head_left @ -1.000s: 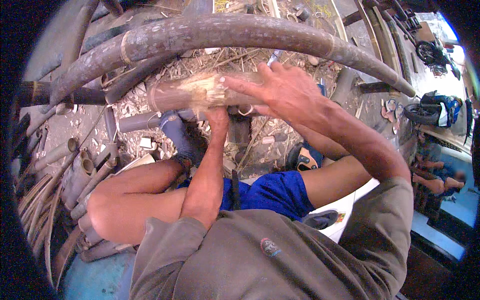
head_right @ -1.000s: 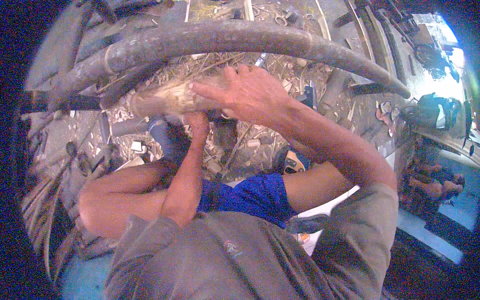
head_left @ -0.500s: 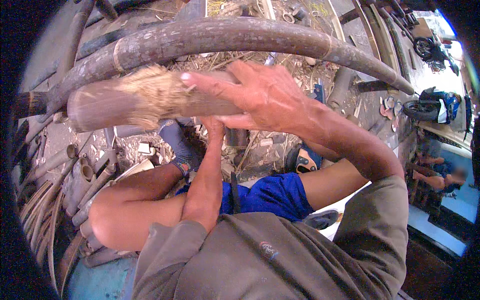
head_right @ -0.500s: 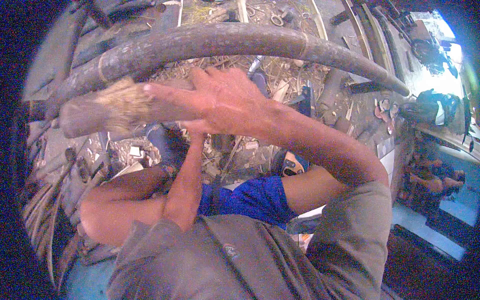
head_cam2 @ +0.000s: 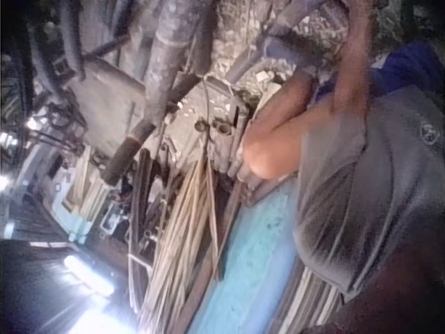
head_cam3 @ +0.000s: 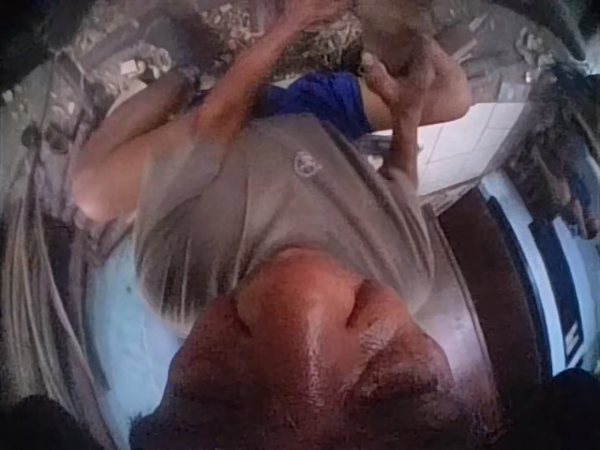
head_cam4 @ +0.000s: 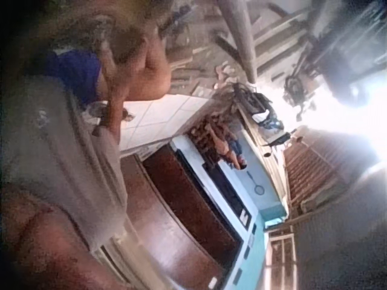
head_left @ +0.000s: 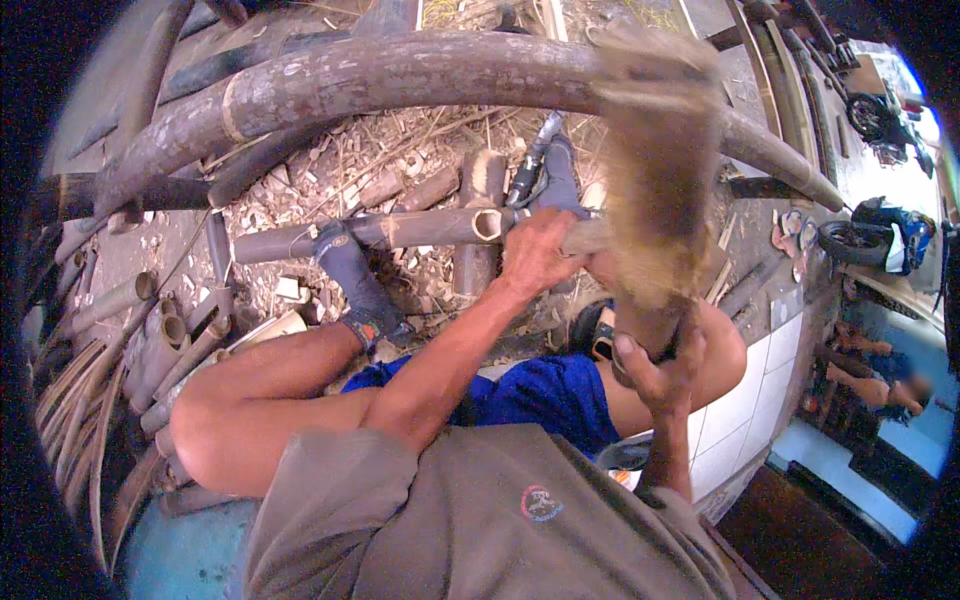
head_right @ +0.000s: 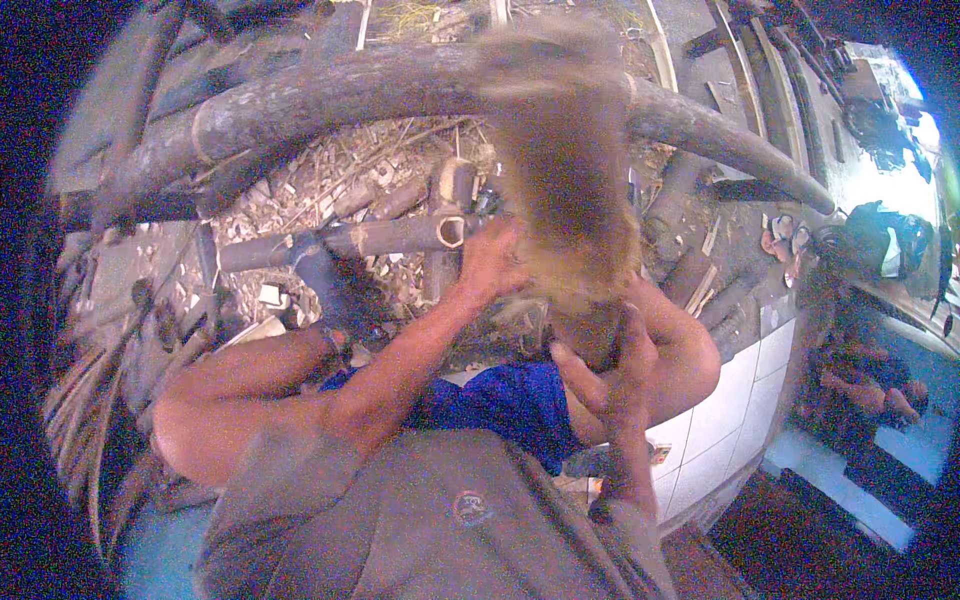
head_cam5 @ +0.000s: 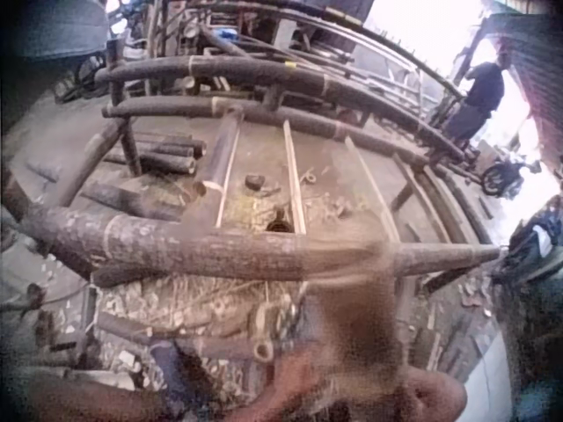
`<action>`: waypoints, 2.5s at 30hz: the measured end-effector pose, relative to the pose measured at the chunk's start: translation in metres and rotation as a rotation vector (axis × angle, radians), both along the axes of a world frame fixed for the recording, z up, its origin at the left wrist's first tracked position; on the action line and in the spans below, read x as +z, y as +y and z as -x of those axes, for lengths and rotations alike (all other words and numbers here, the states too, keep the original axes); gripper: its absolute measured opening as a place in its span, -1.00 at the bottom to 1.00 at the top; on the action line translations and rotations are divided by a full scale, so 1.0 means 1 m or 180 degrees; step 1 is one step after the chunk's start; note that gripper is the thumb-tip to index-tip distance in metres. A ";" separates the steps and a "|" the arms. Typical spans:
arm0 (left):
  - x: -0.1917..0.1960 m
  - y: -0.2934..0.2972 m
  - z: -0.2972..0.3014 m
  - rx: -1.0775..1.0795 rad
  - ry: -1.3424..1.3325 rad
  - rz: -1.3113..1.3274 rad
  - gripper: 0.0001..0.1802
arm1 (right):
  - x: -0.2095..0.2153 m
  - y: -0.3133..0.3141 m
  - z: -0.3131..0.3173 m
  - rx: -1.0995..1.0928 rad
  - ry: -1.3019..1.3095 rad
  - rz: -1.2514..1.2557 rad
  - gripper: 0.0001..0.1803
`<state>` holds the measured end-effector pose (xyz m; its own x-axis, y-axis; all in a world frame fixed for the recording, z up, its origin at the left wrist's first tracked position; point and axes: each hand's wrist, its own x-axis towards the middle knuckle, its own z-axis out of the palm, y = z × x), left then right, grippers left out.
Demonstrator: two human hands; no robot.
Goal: The person sits on the floor and assembles bamboo pieces. They apply glue to the ends of bamboo segments, insert a smaller piece into a larger one, and secure the joint with a rubber band. The person then uses a mallet to tap the joint for a snug fit.
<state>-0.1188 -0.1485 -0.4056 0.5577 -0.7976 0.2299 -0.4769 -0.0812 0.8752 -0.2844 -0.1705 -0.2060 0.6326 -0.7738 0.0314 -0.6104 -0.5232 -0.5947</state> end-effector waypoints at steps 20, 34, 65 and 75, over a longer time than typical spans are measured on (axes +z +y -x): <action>-0.038 -0.030 -0.007 -0.0175 0.0008 0.0273 -0.50 | -0.047 0.018 0.048 -0.0946 -0.0244 -0.0216 -0.05; -0.047 -0.033 -0.005 -0.0127 -0.0075 0.0340 -0.56 | -0.071 0.034 0.038 -0.1707 0.0371 -0.0657 -0.06; -0.052 -0.025 -0.019 -0.0345 -0.0292 -0.0246 -0.59 | -0.083 0.020 0.033 -0.1781 -0.0096 -0.0537 -0.16; -0.047 -0.023 -0.023 -0.0191 -0.0335 -0.0134 -0.59 | -0.074 0.016 0.024 -0.1365 -0.0239 -0.1670 -0.13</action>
<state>-0.0955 -0.1720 -0.4522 0.4833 -0.8389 0.2503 -0.5710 -0.0853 0.8165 -0.3080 -0.1545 -0.2799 0.2773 -0.8804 -0.3846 -0.6465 0.1251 -0.7525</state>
